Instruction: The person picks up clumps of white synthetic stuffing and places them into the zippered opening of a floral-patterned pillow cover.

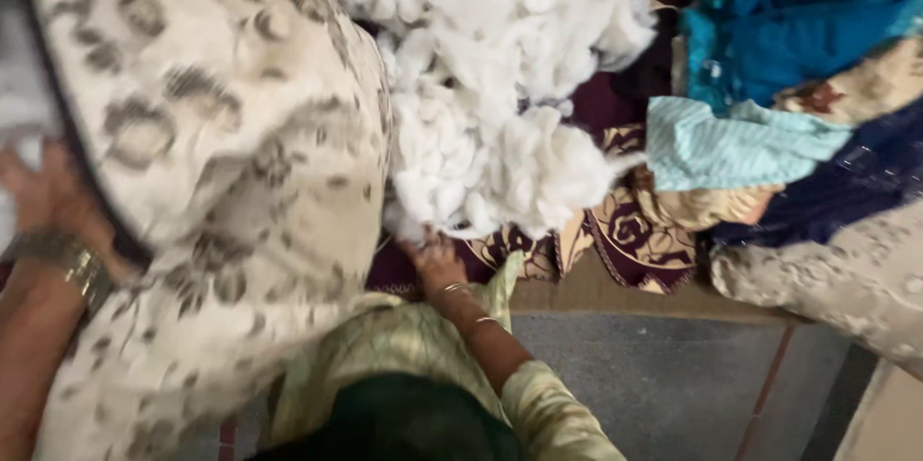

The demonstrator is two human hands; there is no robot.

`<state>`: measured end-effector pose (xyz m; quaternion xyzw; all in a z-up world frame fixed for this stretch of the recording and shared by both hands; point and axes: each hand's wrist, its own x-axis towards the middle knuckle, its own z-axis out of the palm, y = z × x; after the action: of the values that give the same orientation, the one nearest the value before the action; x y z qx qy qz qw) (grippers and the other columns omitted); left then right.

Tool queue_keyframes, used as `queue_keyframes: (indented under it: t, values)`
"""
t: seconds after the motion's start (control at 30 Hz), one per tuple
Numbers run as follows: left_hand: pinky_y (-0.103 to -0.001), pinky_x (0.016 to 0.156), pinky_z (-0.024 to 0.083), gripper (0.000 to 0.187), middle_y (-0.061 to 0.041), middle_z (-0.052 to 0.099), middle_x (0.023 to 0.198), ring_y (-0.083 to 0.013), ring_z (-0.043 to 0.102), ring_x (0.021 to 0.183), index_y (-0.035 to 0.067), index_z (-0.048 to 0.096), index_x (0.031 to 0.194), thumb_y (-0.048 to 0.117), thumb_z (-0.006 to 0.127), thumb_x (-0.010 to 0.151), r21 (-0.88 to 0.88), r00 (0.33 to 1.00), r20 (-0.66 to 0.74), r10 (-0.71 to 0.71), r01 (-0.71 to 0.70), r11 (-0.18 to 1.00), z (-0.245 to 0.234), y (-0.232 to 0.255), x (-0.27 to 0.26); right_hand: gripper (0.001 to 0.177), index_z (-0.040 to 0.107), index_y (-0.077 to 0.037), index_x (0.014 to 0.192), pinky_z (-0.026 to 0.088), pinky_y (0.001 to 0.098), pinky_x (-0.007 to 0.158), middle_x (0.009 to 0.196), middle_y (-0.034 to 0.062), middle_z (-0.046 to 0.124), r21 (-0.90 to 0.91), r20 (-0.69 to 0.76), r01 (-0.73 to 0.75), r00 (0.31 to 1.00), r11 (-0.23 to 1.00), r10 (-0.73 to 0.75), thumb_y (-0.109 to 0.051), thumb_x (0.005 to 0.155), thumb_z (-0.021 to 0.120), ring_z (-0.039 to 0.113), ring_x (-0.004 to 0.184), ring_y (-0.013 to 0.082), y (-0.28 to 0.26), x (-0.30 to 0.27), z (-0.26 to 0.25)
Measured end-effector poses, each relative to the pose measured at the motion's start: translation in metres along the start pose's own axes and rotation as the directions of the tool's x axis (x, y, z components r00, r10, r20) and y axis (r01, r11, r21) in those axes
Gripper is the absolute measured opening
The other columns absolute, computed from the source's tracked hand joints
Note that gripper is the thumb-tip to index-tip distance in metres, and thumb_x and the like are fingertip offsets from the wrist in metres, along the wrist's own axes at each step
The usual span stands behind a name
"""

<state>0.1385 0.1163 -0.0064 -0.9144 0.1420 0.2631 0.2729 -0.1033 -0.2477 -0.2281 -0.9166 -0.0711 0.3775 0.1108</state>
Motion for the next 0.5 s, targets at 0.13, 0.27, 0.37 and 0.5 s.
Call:
queue_keyframes:
  t: [0.13, 0.27, 0.37, 0.5]
  values:
    - [-0.067, 0.115, 0.013, 0.094, -0.013, 0.036, 0.163, -0.0367, 0.019, 0.155, 0.014, 0.049, 0.14, 0.075, 0.069, 0.071, -0.037, 0.999, -0.046, 0.019, -0.021, 0.999, -0.007, 0.001, 0.031, 0.081, 0.035, -0.027, 0.154, 0.046, 0.0645, 0.099, 0.167, 0.0076, 0.009, -0.357, 0.229, 0.211, 0.964, 0.91, -0.133, -0.004, 0.083, 0.069, 0.016, 0.147, 0.0485, 0.007, 0.078, 0.005]
    - [-0.066, 0.115, 0.013, 0.097, -0.011, 0.035, 0.162, -0.035, 0.019, 0.154, 0.014, 0.044, 0.143, 0.071, 0.072, 0.07, -0.112, 0.998, -0.057, 0.025, -0.031, 0.993, 0.024, 0.038, 0.043, 0.061, 0.051, -0.012, 0.148, 0.058, 0.0436, 0.088, 0.15, 0.012, 0.049, -0.185, -0.086, 0.004, 0.996, 0.983, -0.02, 0.003, 0.091, 0.065, 0.044, 0.14, 0.0424, 0.086, 0.153, 0.048]
    - [-0.066, 0.114, 0.014, 0.099, -0.01, 0.034, 0.161, -0.0336, 0.019, 0.153, 0.014, 0.041, 0.146, 0.068, 0.073, 0.07, -0.189, 0.999, -0.039, 0.032, -0.039, 0.981, 0.007, 0.039, 0.017, 0.037, 0.069, -0.011, 0.125, 0.055, 0.04, 0.102, 0.135, 0.0125, 0.066, -0.063, 0.045, -0.013, 0.999, 0.998, 0.016, -0.011, 0.087, 0.069, 0.06, 0.129, 0.0329, 0.114, 0.175, 0.051]
    - [-0.066, 0.114, 0.014, 0.103, -0.009, 0.033, 0.16, -0.0318, 0.019, 0.152, 0.014, 0.037, 0.15, 0.065, 0.076, 0.069, -0.282, 0.999, 0.024, 0.04, -0.032, 0.959, -0.011, 0.055, -0.017, 0.055, 0.064, -0.007, 0.124, 0.051, 0.0443, 0.096, 0.119, 0.02, 0.067, 0.384, -0.012, -0.048, 0.998, 0.922, 0.057, -0.029, 0.077, 0.08, 0.062, 0.112, 0.0399, 0.087, 0.128, -0.029]
